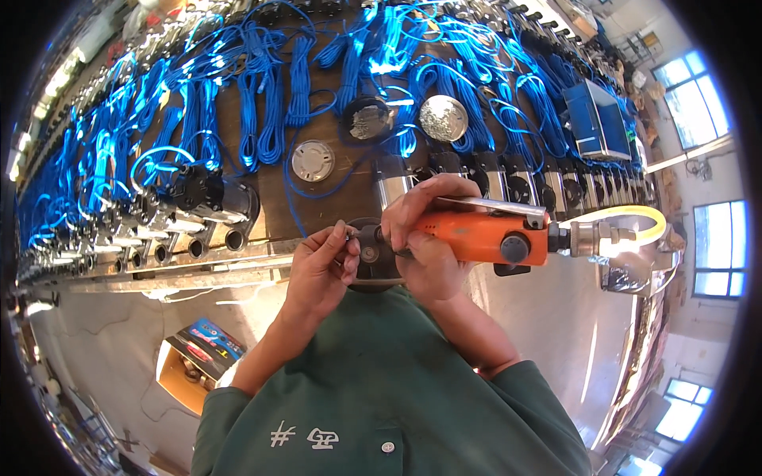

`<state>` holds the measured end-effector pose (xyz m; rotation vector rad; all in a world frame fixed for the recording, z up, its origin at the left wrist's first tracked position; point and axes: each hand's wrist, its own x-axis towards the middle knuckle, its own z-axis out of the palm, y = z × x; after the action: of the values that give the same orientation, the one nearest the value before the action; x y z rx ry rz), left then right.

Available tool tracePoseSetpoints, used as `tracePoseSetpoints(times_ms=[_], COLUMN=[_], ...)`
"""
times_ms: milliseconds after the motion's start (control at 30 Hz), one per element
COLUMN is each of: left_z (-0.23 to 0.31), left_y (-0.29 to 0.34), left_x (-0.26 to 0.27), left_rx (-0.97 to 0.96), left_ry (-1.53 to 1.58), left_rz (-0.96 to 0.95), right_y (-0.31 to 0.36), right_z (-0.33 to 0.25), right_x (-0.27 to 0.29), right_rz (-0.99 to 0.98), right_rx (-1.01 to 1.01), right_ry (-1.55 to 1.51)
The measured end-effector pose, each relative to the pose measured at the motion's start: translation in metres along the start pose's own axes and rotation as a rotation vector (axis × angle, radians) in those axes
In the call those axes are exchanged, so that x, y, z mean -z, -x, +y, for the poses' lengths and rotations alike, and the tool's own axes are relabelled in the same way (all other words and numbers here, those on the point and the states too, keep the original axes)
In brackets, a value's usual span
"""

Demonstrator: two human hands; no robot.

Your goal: The person assembles water pumps by placing metallic caps onto the pump bodies and securing them with screws using a pneumatic screwdriver. They pick up the caps, align them on top of the pumps, insert small screws by hand, and use the pneumatic tool to tighten the fasteners across a series of pumps on a workbench.

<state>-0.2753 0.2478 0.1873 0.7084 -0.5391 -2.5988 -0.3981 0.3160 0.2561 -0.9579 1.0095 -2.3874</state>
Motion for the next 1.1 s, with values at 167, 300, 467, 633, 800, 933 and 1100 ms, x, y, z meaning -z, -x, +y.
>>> tracePoseSetpoints(times_ms=[167,300,467,633,800,933,1100], left_z=[-0.009,-0.016,-0.018,-0.012,-0.015,-0.015,-0.017], left_y=[-0.011,-0.018,-0.020,-0.020,-0.020,-0.018,-0.018], left_x=[-0.015,-0.022,-0.024,-0.022,-0.029,-0.035,-0.030], left_rx=[0.027,0.068,0.132,0.269,0.259,0.261,0.288], left_ry=[-0.045,-0.043,-0.099,-0.179,-0.108,-0.074,-0.093], left_rz=[-0.033,-0.031,-0.032,-0.091,0.022,0.089,0.037], right_y=[0.000,0.003,0.009,0.013,0.018,0.016,0.014], right_z=[-0.011,-0.016,-0.018,-0.021,-0.019,-0.018,-0.020], right_x=[0.020,0.031,0.042,0.049,0.050,0.051,0.051], right_rz=[0.065,0.127,0.178,0.194,0.201,0.189,0.153], right_rx=[0.066,0.083,0.087,0.045,0.077,0.082,0.053], right_ry=[-0.017,-0.018,-0.074,-0.099,-0.093,-0.100,-0.079])
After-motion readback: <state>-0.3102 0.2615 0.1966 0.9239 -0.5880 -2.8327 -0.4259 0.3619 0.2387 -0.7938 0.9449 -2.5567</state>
